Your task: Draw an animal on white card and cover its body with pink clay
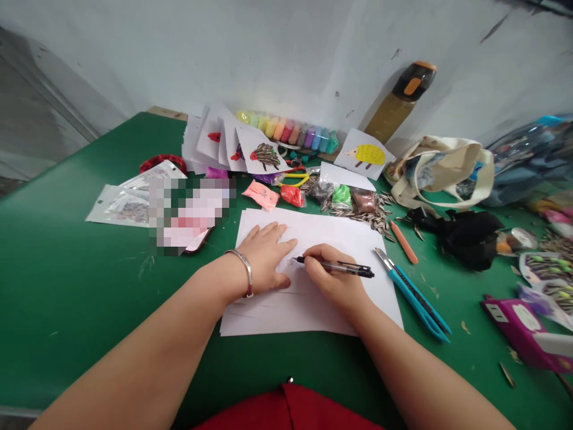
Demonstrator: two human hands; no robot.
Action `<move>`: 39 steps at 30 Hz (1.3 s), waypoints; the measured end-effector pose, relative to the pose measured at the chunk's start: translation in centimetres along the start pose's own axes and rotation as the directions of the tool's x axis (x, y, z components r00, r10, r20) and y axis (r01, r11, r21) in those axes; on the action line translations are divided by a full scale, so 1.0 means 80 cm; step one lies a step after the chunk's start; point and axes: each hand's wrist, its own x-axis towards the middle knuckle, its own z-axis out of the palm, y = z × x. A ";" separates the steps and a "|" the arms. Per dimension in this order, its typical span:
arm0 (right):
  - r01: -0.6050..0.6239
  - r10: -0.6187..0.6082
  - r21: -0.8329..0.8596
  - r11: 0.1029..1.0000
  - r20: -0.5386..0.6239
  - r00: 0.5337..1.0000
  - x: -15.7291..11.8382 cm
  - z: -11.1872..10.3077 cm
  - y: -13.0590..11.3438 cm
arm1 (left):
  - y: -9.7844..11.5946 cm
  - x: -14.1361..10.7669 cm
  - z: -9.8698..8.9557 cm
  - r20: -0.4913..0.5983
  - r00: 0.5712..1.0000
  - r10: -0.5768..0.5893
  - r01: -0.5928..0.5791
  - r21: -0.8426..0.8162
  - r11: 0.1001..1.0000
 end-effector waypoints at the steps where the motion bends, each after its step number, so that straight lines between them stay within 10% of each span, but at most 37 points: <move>1: -0.001 0.001 0.001 1.000 -0.002 1.000 0.000 0.000 0.000 | 0.000 0.000 0.000 0.000 1.000 -0.001 0.001 0.001 1.000; 39: -0.012 0.014 0.151 0.988 -0.014 1.000 -0.001 -0.010 0.005 | 0.001 -0.002 -0.002 0.007 1.000 -0.003 0.003 -0.012 1.000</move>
